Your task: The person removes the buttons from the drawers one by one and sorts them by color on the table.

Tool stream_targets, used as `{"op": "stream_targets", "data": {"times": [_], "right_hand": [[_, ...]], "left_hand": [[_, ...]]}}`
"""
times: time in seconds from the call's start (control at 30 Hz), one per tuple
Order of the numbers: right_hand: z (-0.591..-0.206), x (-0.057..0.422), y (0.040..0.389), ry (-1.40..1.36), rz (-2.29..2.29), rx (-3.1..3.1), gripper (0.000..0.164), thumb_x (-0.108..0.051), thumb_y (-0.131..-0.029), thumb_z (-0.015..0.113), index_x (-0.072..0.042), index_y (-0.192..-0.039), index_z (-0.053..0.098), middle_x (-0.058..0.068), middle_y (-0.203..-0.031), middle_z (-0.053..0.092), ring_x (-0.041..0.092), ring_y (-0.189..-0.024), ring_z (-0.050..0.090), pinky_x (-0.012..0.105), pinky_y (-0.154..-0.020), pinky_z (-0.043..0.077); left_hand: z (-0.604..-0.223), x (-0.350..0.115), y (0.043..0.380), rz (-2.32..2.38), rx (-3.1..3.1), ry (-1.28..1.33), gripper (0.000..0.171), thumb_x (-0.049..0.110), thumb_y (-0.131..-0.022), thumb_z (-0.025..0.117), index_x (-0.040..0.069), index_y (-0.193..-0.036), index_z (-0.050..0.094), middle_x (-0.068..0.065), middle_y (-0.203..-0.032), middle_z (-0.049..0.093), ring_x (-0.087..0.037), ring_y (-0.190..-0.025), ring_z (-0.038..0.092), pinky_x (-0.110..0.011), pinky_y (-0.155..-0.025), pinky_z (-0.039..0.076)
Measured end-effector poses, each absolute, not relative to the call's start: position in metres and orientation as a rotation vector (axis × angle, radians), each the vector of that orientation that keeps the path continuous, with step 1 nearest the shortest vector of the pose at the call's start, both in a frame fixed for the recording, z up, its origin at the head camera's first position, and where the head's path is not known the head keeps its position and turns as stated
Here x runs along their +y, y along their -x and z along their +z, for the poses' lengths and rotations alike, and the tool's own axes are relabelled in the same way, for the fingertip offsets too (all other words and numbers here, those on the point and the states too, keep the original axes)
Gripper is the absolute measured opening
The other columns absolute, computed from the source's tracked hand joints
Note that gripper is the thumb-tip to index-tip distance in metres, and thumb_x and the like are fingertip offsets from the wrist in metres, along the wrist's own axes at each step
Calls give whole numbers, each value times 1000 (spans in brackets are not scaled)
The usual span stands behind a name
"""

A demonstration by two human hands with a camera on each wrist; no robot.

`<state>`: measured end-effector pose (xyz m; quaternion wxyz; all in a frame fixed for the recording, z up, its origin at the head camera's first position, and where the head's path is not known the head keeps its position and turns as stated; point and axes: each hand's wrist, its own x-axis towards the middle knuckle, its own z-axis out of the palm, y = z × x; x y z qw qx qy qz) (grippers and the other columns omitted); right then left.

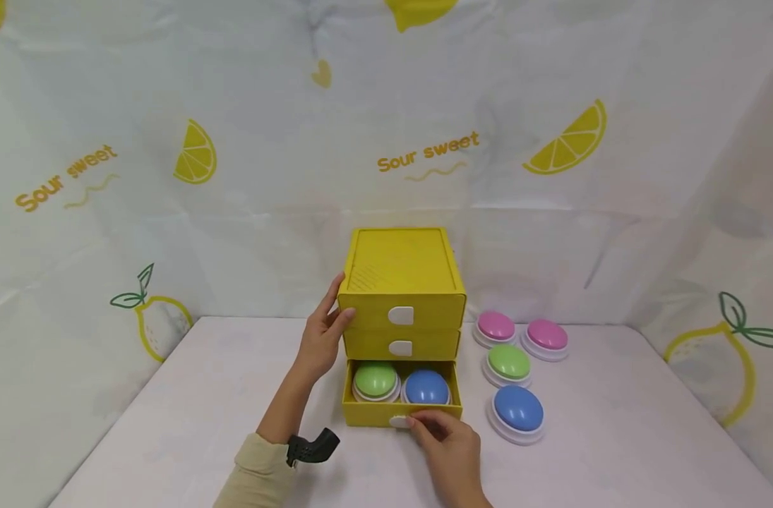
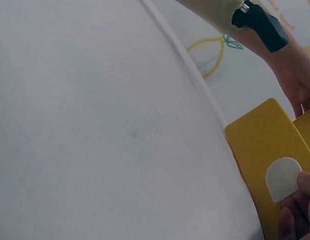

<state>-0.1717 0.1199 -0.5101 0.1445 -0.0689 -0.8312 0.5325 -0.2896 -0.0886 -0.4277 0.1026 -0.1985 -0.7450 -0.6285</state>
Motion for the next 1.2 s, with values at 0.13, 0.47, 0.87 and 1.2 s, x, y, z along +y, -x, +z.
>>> {"op": "stream_targets", "data": {"times": [0.13,0.47,0.87,1.2], "right_hand": [[-510,119,168,228,1525,-2412,6,-13,-83,83,-16,-87,80,-1,-87,78,-3,-76,65,16,-70,56],[-507,121,156,296,1582,-2479,11,-22,-83,84,-13,-90,80,-1,-88,78,-1,-75,65,15,-68,56],[-470,147,162,-40,1521,-2364,21,-10,-83,83,-7,-102,77,5,-96,78,1,-81,71,16,-73,60],[-450,171,214,-322,1309,-2718,36,-35,-87,80,-11,-114,75,1,-106,78,16,-98,71,27,-84,59]], "left_hand": [[-428,-88,290,-1852,-2192,589,63,29,-106,54,42,-159,24,4,-168,25,-26,-151,38,-48,-114,44],[-429,-88,291,-1847,-2196,587,62,30,-106,54,42,-159,26,3,-167,28,-26,-150,38,-48,-114,45],[-428,-87,292,-1821,-2199,582,63,29,-105,55,42,-159,25,4,-167,28,-25,-150,39,-48,-115,44],[-430,-88,290,-1837,-2182,602,62,28,-106,54,41,-159,25,5,-167,26,-24,-151,37,-48,-116,44]]}}
